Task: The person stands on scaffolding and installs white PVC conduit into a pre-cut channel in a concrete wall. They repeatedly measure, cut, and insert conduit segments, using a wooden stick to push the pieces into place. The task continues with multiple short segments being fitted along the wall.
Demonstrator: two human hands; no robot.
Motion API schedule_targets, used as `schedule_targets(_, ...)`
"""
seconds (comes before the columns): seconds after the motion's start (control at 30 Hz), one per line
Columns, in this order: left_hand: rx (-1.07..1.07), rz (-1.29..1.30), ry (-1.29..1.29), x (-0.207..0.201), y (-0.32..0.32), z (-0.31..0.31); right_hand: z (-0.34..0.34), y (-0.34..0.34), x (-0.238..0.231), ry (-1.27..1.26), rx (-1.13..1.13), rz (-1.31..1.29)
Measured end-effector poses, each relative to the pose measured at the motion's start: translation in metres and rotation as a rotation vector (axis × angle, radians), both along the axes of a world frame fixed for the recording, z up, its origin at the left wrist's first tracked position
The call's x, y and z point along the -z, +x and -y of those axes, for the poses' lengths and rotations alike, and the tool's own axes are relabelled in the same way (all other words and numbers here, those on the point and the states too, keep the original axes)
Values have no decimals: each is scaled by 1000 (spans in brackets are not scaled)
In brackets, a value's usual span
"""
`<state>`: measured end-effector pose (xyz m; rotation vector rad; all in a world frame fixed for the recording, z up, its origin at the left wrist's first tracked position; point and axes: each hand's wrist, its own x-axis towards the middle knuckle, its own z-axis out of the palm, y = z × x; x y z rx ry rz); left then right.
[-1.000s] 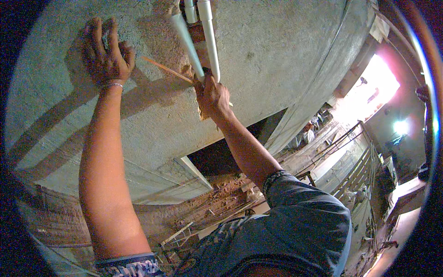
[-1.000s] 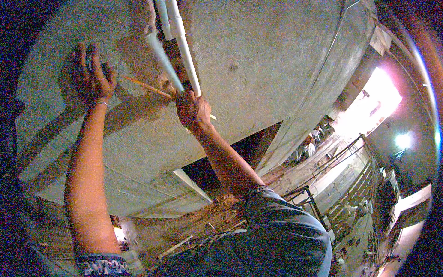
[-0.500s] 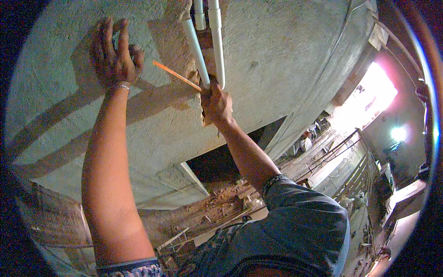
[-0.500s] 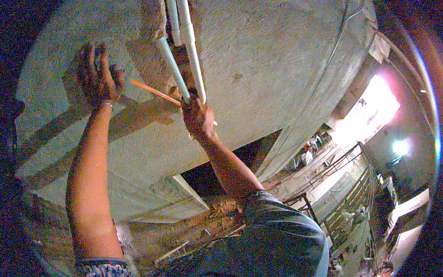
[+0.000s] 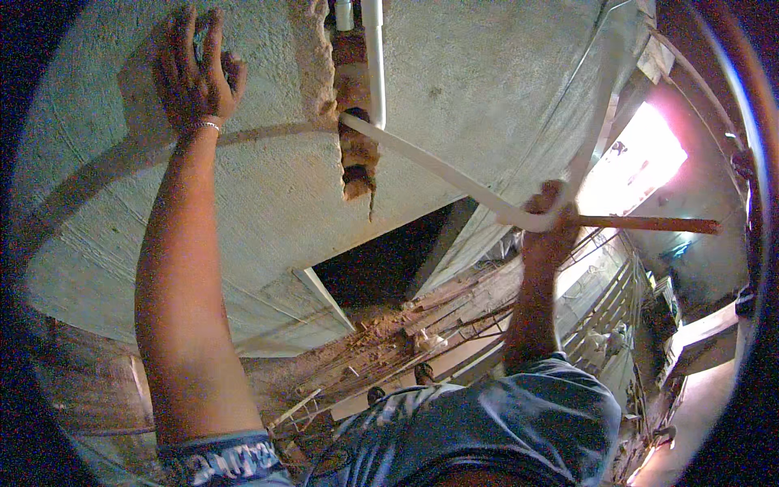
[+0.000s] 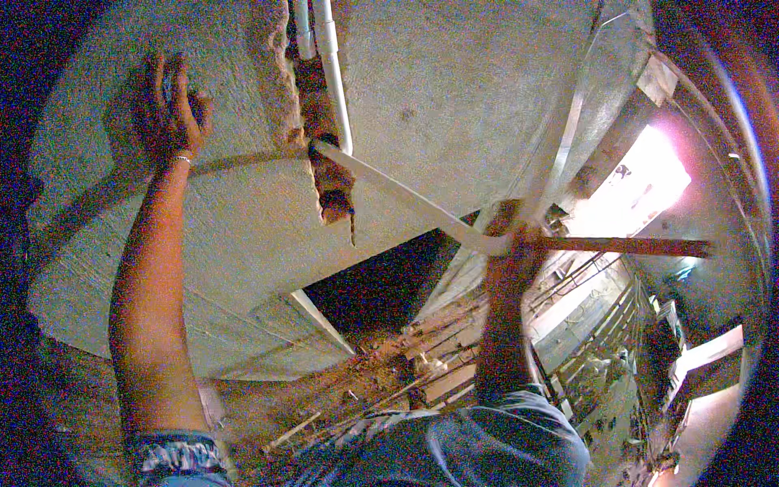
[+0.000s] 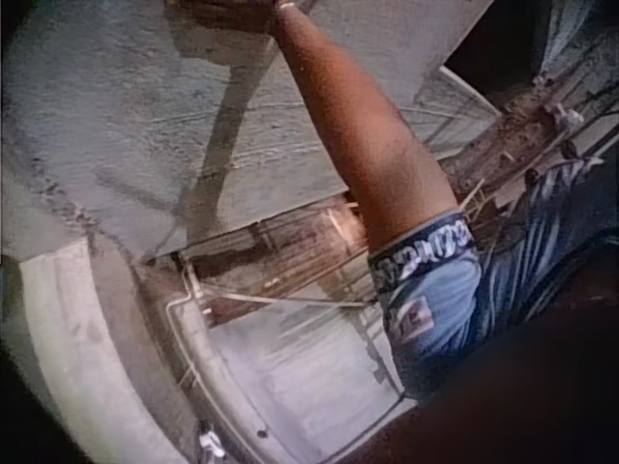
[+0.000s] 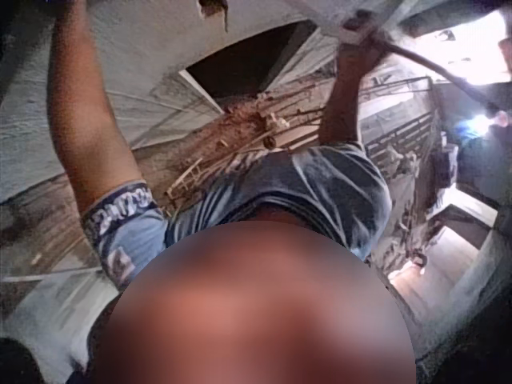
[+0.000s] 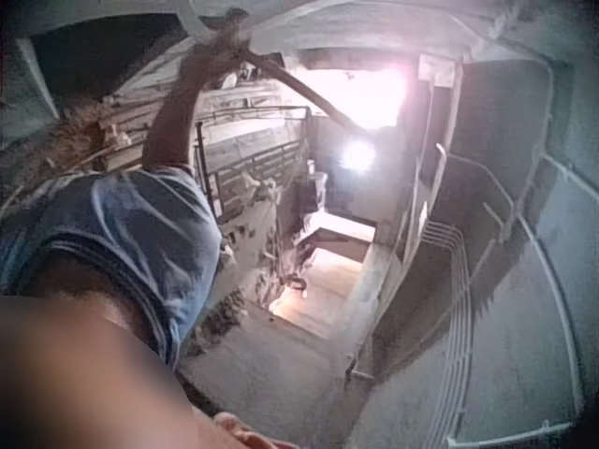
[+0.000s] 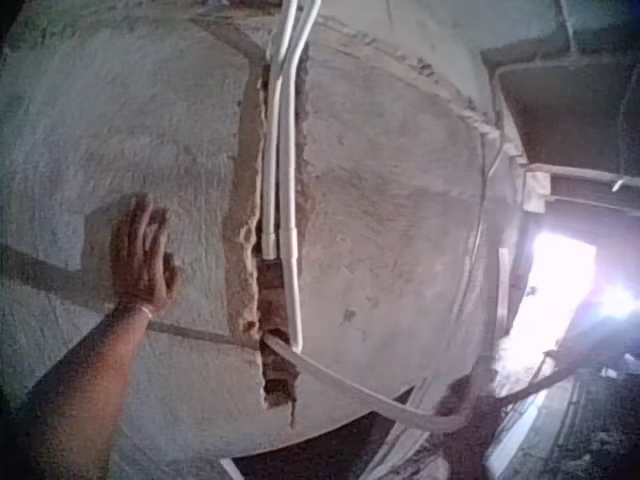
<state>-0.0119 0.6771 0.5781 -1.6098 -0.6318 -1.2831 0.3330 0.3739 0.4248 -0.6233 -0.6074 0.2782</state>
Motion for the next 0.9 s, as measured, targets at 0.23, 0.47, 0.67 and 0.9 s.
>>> schedule_targets(0.23, 19, 19, 28, 3, -1, -5, 170, 29, -116, 85, -228, 333)
schedule_targets(0.47, 29, 174, -235, 40, 27, 56, 172, 5, -53, -671, 337, 714)
schedule_targets(0.67, 2087, 1097, -2256, 239, 99, 282, 137, -77, 69, -1214, 447, 1775)
schedule_targets(0.9, 2181, 2078, -1853, 296, 70, 315, 163, -114, 130, -673, 449, 1420)
